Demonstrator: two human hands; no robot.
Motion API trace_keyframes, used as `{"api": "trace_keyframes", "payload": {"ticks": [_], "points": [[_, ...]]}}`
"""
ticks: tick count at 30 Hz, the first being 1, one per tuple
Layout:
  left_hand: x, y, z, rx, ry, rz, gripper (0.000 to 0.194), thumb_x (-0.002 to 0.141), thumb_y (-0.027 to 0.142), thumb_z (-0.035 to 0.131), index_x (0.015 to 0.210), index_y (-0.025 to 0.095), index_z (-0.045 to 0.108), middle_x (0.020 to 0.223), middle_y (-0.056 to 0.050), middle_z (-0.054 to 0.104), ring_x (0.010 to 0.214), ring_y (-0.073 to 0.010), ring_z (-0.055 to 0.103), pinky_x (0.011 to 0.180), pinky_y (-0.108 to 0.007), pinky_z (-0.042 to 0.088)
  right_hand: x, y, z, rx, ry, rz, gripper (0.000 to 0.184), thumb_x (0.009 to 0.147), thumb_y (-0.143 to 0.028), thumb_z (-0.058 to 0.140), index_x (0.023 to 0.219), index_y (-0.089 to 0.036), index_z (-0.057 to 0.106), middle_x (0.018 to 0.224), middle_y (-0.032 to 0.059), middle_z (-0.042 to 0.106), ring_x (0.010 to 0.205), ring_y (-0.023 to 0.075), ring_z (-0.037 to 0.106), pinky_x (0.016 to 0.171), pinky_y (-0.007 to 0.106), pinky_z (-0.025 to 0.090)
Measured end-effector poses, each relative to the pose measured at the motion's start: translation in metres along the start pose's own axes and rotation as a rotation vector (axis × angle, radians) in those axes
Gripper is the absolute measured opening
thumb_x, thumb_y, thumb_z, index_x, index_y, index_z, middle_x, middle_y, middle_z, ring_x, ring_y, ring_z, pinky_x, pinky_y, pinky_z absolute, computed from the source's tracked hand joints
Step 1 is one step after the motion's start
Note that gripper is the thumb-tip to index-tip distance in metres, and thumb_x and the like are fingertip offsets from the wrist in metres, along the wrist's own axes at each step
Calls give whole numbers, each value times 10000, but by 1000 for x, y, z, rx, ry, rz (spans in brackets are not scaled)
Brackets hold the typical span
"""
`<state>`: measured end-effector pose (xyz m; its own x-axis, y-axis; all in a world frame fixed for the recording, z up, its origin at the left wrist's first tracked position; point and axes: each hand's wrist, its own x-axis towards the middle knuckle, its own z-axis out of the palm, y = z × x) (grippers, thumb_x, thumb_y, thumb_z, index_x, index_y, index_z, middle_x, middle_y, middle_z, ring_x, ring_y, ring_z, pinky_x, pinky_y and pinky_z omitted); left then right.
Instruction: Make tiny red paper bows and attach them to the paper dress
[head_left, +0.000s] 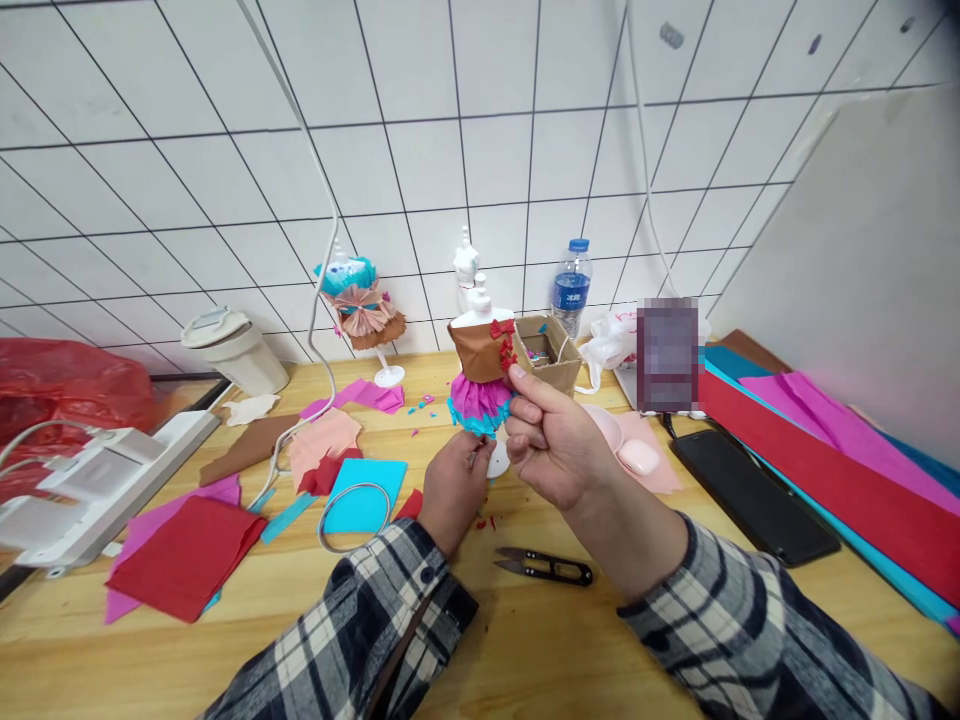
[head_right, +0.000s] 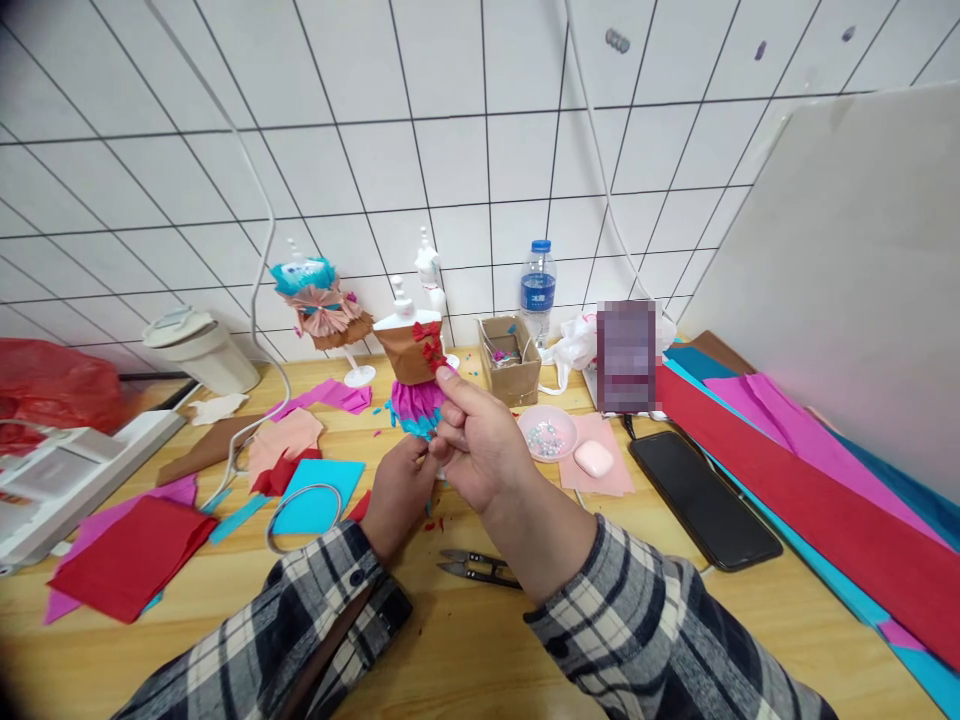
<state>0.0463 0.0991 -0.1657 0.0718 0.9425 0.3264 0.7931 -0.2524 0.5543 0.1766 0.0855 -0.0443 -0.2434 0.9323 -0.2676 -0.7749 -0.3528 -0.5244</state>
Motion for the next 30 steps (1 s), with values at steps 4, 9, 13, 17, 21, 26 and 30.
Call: {"api": "trace_keyframes", "payload": {"ticks": [4,9,13,17,21,26,30], "points": [[-1,0,0,15,18,11,223,918,315,487,849,183,653,761,-46,661,708,-185,602,599,-265,361,-1,1,1,27,9,9,247,881,-264,576,668,-192,476,393,-132,345,283,13,192,323,99,378],[-1,0,0,27,22,30,223,919,305,484,861,186,664,782,-50,673,730,-189,613,613,-267,371,-4,0,3,36,10,14,218,853,-266,615,687,-192,494,395,-138,330,285,13,193,321,103,387],[-1,1,-1,23,9,50,217,923,302,484,905,194,672,796,-47,680,750,-189,619,626,-261,381,-5,-1,4,50,35,-7,235,865,-239,591,667,-193,473,387,-139,302,286,14,182,312,98,373],[0,1,-2,15,-2,60,214,923,295,486,904,194,674,785,-43,682,743,-184,618,623,-256,382,-5,0,5,48,35,-15,230,869,-221,580,667,-190,475,386,-138,310,289,16,185,315,99,379],[0,1,-2,8,-1,59,219,923,300,488,880,188,672,798,-49,684,741,-185,615,622,-260,379,-5,0,5,55,48,-17,221,871,-223,578,673,-192,483,384,-140,317,286,19,187,313,102,379],[0,1,-1,-19,-1,69,222,932,285,458,911,195,660,844,-47,689,779,-182,620,649,-258,396,-5,1,4,50,9,-8,220,891,-257,553,688,-188,502,422,-127,397,282,15,210,323,114,406],[1,-1,-1,-23,-14,67,230,931,290,451,866,188,646,831,-43,684,763,-179,617,637,-255,401,-6,4,3,63,-34,56,156,901,-304,554,819,-176,588,490,-105,493,279,-1,220,324,97,401]]}}
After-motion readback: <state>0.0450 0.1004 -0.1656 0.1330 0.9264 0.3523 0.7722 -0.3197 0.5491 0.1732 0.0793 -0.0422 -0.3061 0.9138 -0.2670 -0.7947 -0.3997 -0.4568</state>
